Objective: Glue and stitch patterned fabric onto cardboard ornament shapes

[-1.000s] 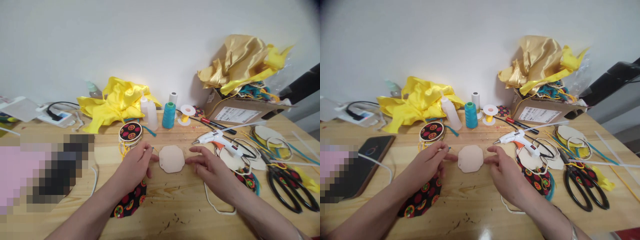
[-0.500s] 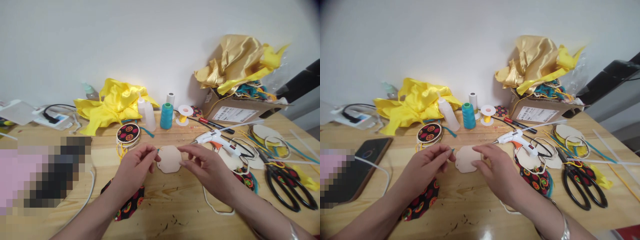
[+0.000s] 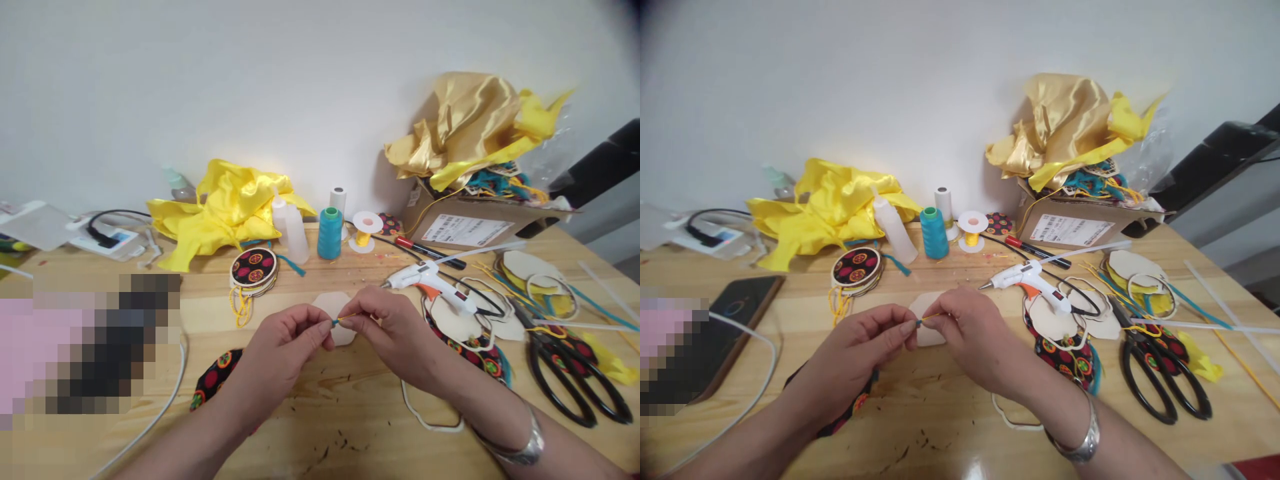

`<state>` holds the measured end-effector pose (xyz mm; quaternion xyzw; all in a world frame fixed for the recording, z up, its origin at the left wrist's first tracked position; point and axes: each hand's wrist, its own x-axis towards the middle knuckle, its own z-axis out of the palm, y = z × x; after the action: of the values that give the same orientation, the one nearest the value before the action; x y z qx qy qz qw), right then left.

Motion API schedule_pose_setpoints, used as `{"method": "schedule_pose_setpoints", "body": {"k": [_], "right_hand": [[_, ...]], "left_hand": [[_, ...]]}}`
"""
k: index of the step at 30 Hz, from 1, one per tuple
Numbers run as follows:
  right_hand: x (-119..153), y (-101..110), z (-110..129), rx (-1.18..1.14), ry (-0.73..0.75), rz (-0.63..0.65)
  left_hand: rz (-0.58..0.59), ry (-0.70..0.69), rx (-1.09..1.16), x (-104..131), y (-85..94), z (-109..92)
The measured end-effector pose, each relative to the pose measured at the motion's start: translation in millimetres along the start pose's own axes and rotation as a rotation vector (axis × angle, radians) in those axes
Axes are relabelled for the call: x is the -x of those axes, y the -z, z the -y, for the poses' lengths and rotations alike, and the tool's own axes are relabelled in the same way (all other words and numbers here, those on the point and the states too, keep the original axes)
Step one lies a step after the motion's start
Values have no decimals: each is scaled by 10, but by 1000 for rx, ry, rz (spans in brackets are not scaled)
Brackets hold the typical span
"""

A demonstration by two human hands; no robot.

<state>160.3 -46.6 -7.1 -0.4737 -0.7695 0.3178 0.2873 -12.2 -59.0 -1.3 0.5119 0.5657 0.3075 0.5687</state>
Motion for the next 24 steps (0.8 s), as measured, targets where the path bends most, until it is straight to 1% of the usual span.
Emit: {"method": "schedule_pose_setpoints", "body": {"k": [3,6,10,12,14,17,21,22,24], "right_hand": [[12,70,38,57,35,47],[25,116,62,131,37,95],[39,112,48,154,25,124],[50,96,37,148,28,132],[67,78,39,152,42,141],[90,40,61,185,73,140],[90,32,53,207,117,99],[81,69,31,222,117,60],[59,214,-45,334,79,-71]], "left_hand": [[-37,12,-22,37,-36,-52],[-54,-60,-103,61,-72,-56],[-134,-185,-217,86,-126,70],[-127,-288,-271,99,-140,163],[-144,-382,-319,113,-136,236],[-167,-425,-407,133,-119,274],[-187,-434,-441,147,-109,253],[-197,-429,-434,145,-107,252],[-222,-416,-412,129,-97,258]]}}
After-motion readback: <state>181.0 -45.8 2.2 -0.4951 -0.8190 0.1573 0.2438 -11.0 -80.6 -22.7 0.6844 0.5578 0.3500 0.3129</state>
